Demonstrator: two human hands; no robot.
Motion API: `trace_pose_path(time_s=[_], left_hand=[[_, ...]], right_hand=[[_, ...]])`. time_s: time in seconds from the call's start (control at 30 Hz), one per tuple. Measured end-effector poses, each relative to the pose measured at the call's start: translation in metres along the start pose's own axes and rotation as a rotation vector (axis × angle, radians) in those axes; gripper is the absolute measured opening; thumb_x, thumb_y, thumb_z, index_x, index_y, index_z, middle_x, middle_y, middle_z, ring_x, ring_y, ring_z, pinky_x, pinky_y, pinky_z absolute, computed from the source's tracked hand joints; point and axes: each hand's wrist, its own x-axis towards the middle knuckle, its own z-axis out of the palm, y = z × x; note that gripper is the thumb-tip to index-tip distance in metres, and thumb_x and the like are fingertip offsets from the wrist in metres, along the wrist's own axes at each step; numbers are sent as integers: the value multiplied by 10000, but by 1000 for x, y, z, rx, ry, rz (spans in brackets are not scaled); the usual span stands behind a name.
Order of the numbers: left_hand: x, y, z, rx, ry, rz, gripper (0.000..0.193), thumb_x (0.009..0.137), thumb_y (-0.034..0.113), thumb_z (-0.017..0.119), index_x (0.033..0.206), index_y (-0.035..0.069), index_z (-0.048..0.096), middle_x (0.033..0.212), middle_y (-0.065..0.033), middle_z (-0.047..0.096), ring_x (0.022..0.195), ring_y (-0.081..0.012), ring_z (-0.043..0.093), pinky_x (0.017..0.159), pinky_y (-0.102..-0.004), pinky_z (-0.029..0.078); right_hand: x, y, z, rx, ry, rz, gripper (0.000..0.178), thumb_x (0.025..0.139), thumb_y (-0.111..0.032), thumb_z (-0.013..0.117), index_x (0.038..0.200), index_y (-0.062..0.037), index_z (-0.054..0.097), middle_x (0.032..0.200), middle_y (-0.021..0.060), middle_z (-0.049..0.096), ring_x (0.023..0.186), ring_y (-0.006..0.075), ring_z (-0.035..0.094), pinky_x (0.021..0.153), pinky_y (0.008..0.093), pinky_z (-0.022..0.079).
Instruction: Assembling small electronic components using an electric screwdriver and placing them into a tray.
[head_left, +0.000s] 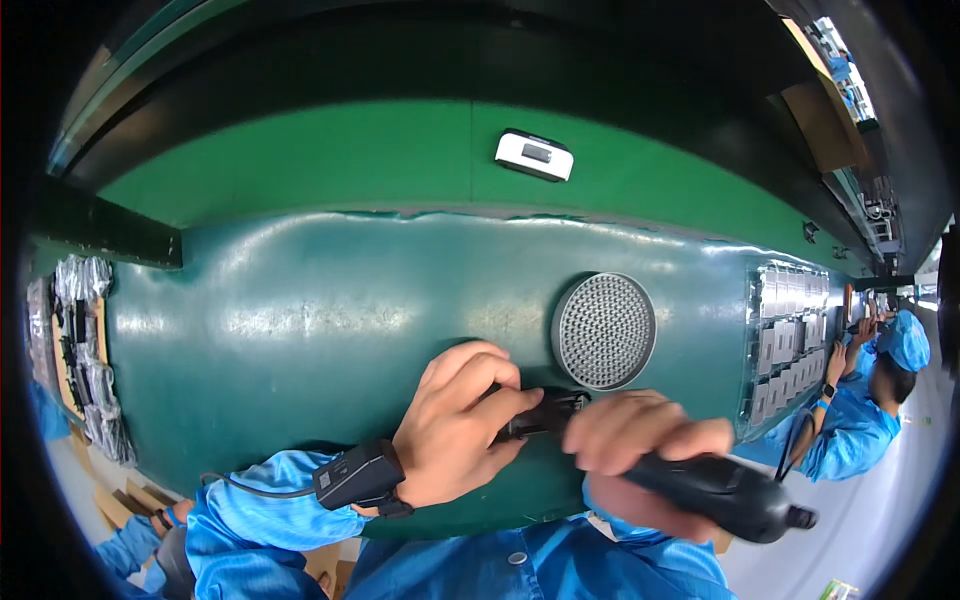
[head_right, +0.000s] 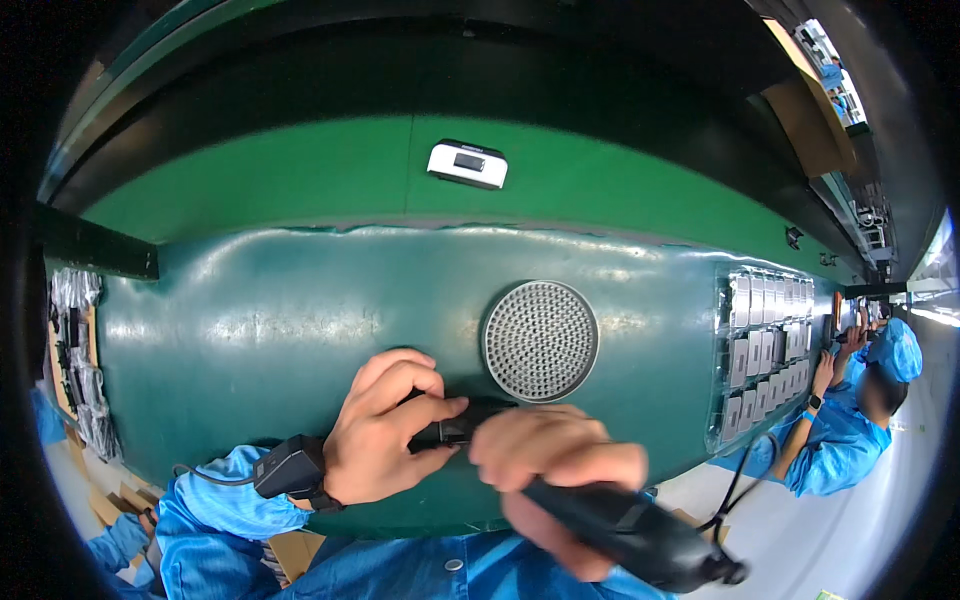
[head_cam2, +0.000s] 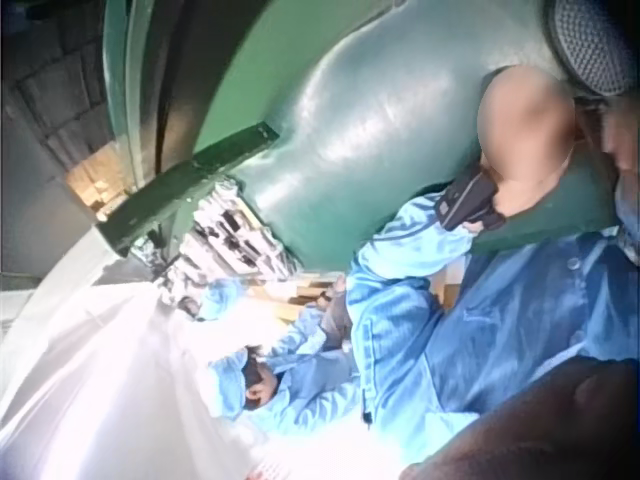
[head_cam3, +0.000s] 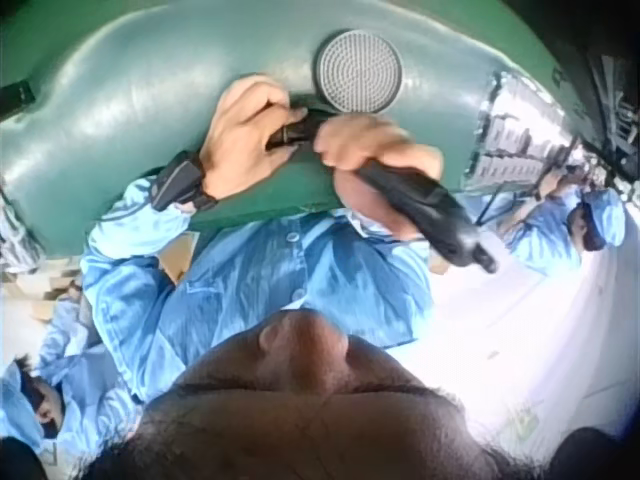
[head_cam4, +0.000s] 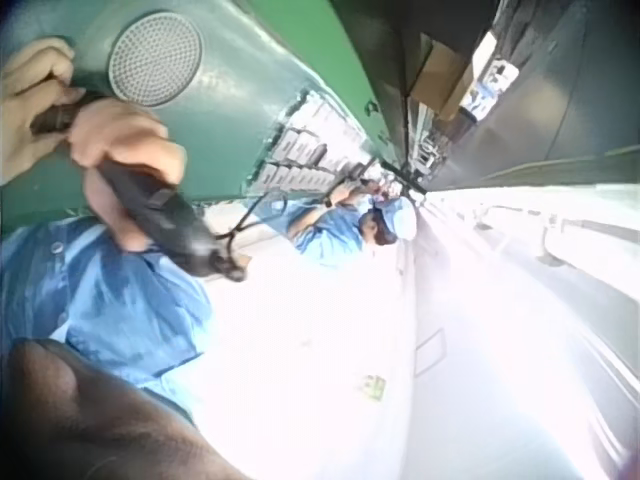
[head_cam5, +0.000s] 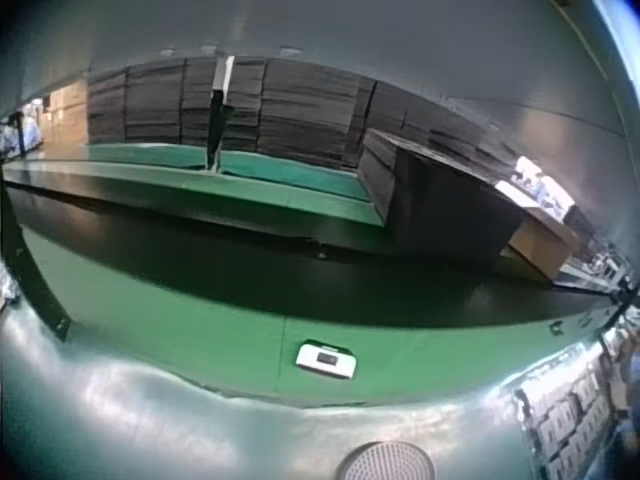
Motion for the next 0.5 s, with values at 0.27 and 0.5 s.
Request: trace_pose_path(time_s=[0.27,0.5], left_hand=[[-2,0,-5,21,-19,5,483,551,60,909,1010,59,762,1060,-60,579,1149,-329,572,958,-440,480],[-1,0,-6,54,-14,-5,468,556,71,912,999,57,762,1032,-67,591,1127,-343,582,950,-450,485]], right_hand=[[30,-14,-91,-165,226,-93,754,950,-784,447,1246,-92,483,777,99,567,567,223,553,514,401,491],[29,3,-87,-206,277,-44,753,933,-820,415,1230,-128,441,740,99,559,541,230,559,496,401,505]])
